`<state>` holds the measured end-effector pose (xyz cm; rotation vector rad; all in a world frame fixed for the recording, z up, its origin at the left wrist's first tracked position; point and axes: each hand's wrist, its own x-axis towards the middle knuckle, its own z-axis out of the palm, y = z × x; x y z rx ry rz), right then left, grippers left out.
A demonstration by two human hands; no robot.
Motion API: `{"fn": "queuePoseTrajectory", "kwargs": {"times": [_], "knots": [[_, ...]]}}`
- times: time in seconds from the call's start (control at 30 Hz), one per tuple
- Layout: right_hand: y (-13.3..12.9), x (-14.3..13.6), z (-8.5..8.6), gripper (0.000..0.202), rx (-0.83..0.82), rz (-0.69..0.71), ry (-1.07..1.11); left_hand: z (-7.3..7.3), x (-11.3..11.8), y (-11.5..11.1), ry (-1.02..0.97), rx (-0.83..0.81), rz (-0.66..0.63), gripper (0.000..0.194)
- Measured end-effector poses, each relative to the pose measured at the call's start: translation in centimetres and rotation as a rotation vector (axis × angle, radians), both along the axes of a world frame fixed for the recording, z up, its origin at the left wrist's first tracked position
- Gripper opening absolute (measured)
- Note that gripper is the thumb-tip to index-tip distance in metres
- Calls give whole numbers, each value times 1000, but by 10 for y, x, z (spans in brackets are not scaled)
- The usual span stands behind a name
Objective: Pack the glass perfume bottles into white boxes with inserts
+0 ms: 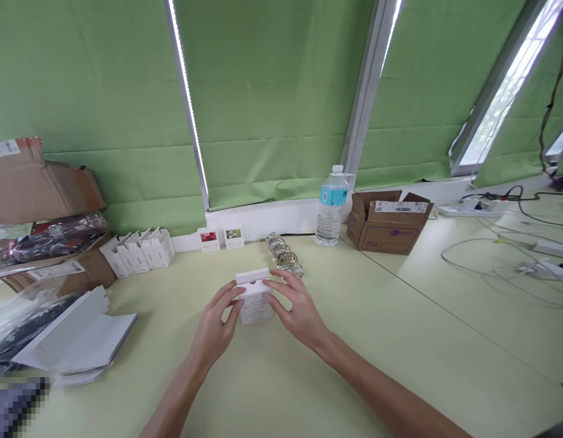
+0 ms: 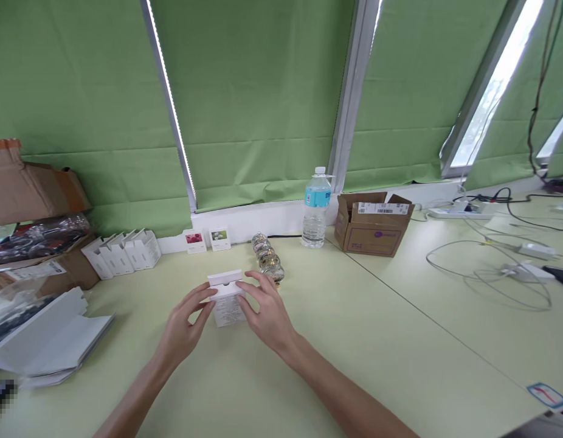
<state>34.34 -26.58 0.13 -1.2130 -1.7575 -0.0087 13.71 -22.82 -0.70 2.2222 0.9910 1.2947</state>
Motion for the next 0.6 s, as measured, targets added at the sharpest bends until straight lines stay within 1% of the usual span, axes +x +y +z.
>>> {"fn": "queuePoseTrajectory", "kwargs": {"times": [0.03,0.1,0.17,0.2,0.23,0.3,0.4,0.5,0.6], "knots": [[-1,-1,2,29,-7,14,49,-1,0,1,4,7,0,26],[-1,-2,7,38,-36,47,146,0,-1,1,0,3,-4,26],[1,-3,13,48,-79,89,190,1,0,0,-1,-1,-12,25],[2,-3,15,50,-103,110,195,2,0,-1,-1,-1,-13,25],[4,-4,16,47,-126,127,198,2,1,-2,-2,0,-12,25],[7,-4,18,37,-155,145,218,4,2,-4,-3,6,-14,25],[9,-4,17,26,-140,151,251,5,3,-5,2,15,-13,23],[9,-2,15,25,-115,159,246,5,3,-5,-17,-28,-4,22],[10,-1,15,25,-96,165,230,5,4,-6,-95,-107,14,28]]}}
